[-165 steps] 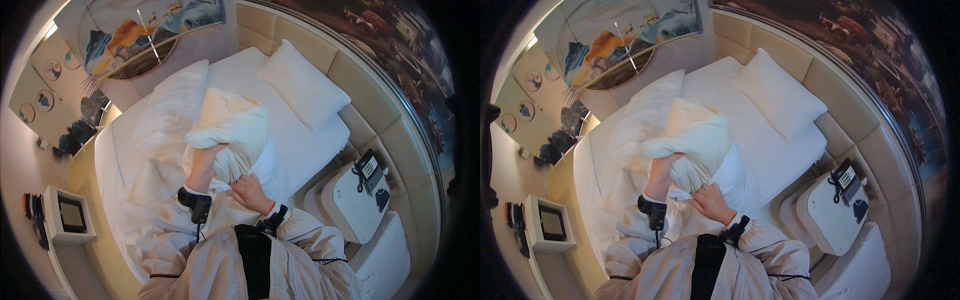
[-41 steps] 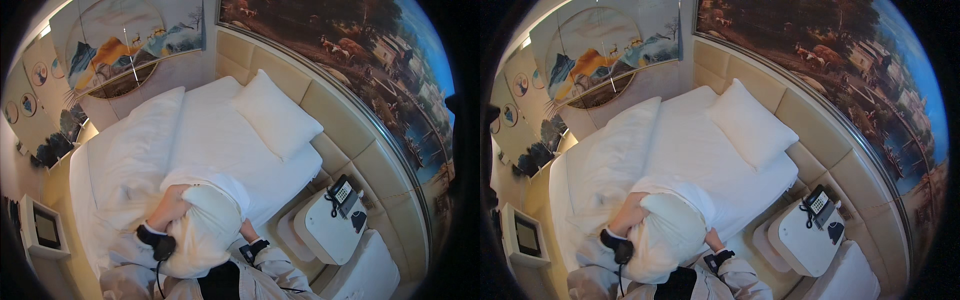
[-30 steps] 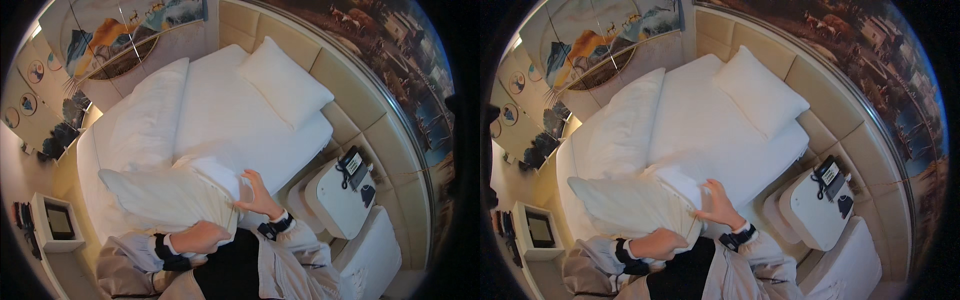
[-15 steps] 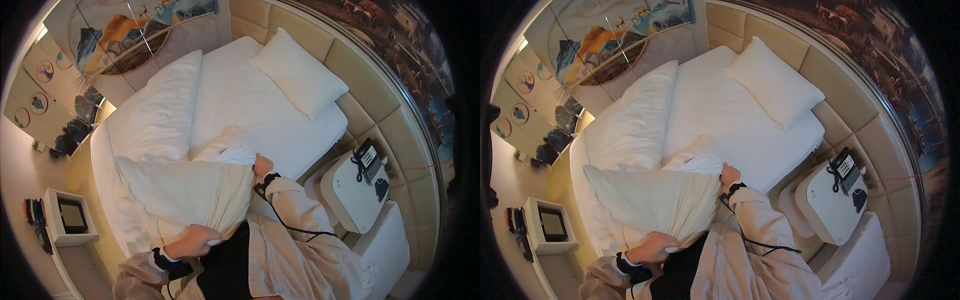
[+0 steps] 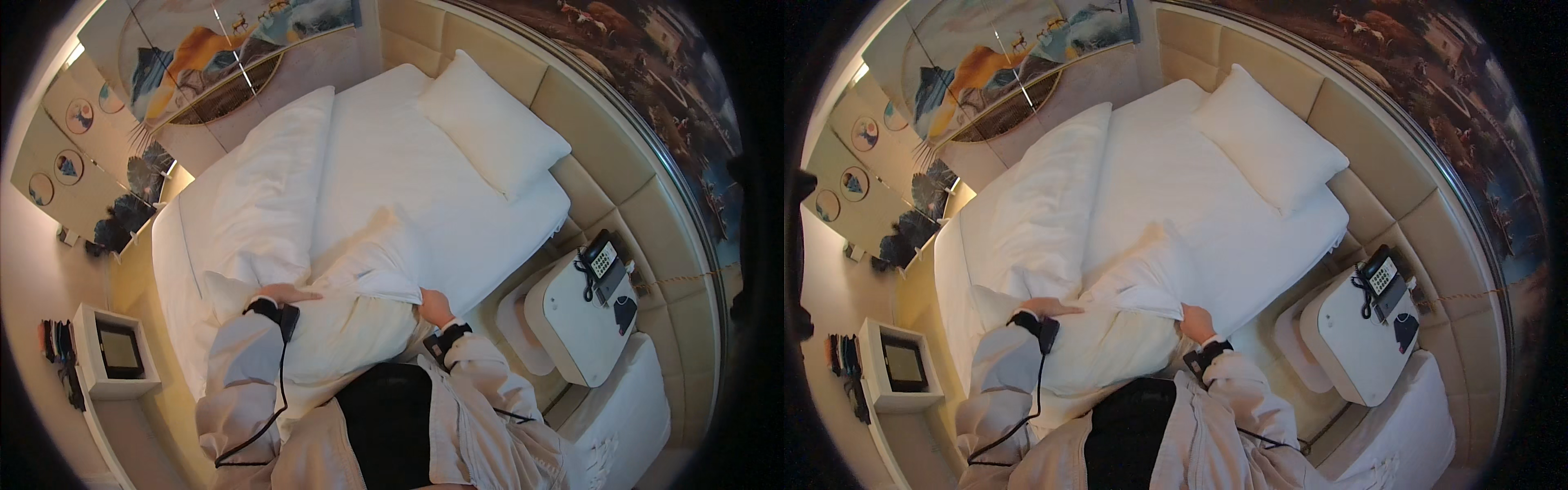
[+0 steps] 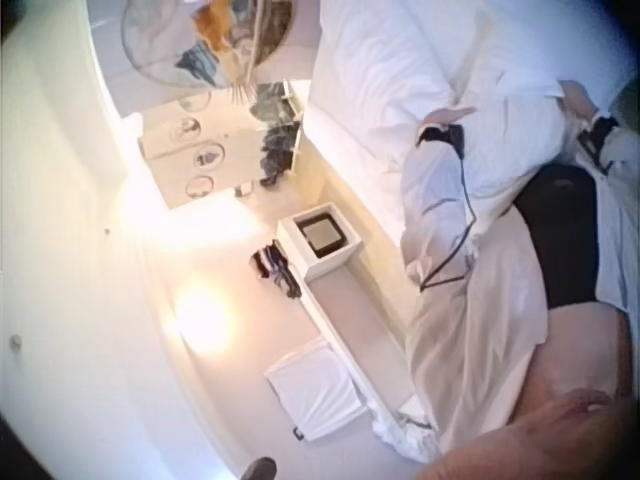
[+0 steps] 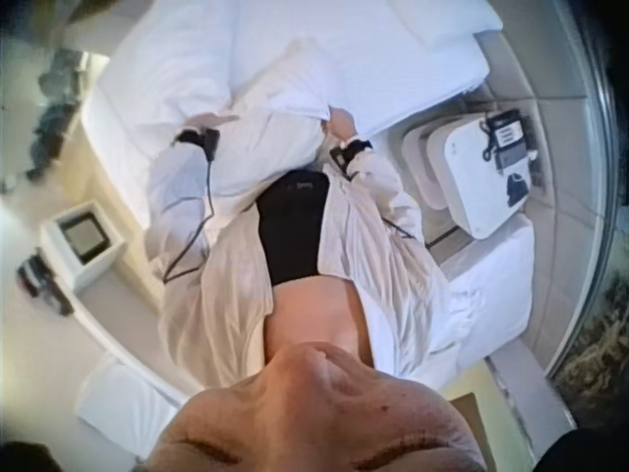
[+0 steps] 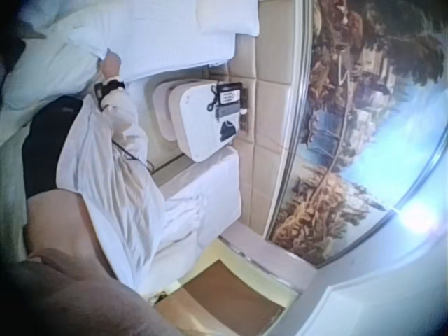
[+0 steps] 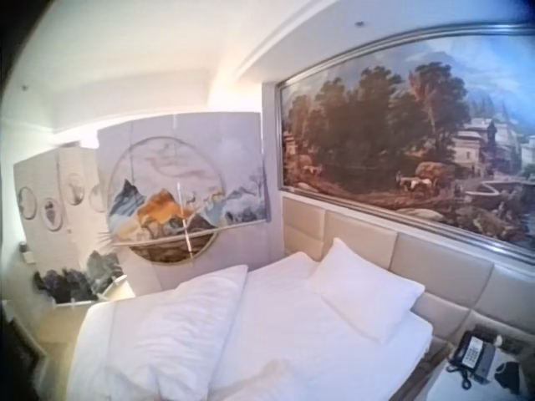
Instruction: The person folds a white duvet on a bed, then moves to a nearby table to fold multiple clothing items one by one. The person handles the duvet and several garments, placing folded items in a stack on the table.
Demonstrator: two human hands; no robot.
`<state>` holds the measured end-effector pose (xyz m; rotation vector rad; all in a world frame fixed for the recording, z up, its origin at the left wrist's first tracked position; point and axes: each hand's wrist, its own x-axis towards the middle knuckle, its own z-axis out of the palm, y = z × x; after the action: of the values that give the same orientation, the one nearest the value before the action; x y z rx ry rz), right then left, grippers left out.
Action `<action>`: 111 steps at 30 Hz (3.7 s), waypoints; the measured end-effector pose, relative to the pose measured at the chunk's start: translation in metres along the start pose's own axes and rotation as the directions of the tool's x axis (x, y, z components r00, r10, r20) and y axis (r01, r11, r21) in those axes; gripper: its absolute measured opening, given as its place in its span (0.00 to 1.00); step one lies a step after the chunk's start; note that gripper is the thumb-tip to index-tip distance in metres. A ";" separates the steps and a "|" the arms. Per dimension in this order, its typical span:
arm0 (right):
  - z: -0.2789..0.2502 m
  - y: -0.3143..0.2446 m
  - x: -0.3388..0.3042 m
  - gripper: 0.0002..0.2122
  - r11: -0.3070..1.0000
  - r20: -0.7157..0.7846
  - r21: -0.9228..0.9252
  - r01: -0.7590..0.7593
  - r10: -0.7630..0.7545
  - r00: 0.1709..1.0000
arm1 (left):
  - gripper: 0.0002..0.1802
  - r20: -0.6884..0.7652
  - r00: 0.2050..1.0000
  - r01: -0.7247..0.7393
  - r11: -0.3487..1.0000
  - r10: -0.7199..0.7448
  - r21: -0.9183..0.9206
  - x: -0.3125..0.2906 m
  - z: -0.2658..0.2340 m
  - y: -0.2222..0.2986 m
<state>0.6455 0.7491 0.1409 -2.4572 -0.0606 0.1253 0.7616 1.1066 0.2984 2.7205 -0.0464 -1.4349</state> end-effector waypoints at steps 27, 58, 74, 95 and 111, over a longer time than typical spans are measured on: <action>-0.213 -0.107 -0.022 0.23 0.923 -0.343 -0.339 0.182 -0.302 0.890 | 0.14 -0.375 0.609 -0.791 0.504 0.698 -0.346 -0.232 0.048 0.122; -0.115 -0.032 0.032 0.07 0.993 -0.345 0.010 -0.116 0.112 0.932 | 0.26 -0.749 0.469 -0.752 0.656 0.468 -0.061 -0.058 0.077 0.054; -0.121 -0.088 -0.026 0.09 0.997 -0.406 0.076 -0.022 0.051 0.912 | 0.26 -0.628 0.444 -0.721 0.671 0.639 0.174 0.021 0.131 0.215; -0.131 0.016 0.008 0.11 0.945 -0.468 -0.221 -0.242 0.116 0.876 | 0.12 -0.482 0.270 -0.848 0.443 0.833 0.290 -0.050 0.103 0.175; -0.122 0.191 -0.121 0.15 0.687 -0.545 -0.027 -0.726 0.599 0.587 | 0.13 -0.939 0.336 -0.772 0.550 -0.071 -0.318 -0.123 0.046 -0.020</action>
<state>0.5399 0.5153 0.1238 -2.5424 1.1743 -0.2168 0.6546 1.1311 0.3724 2.0599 -0.0562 0.3169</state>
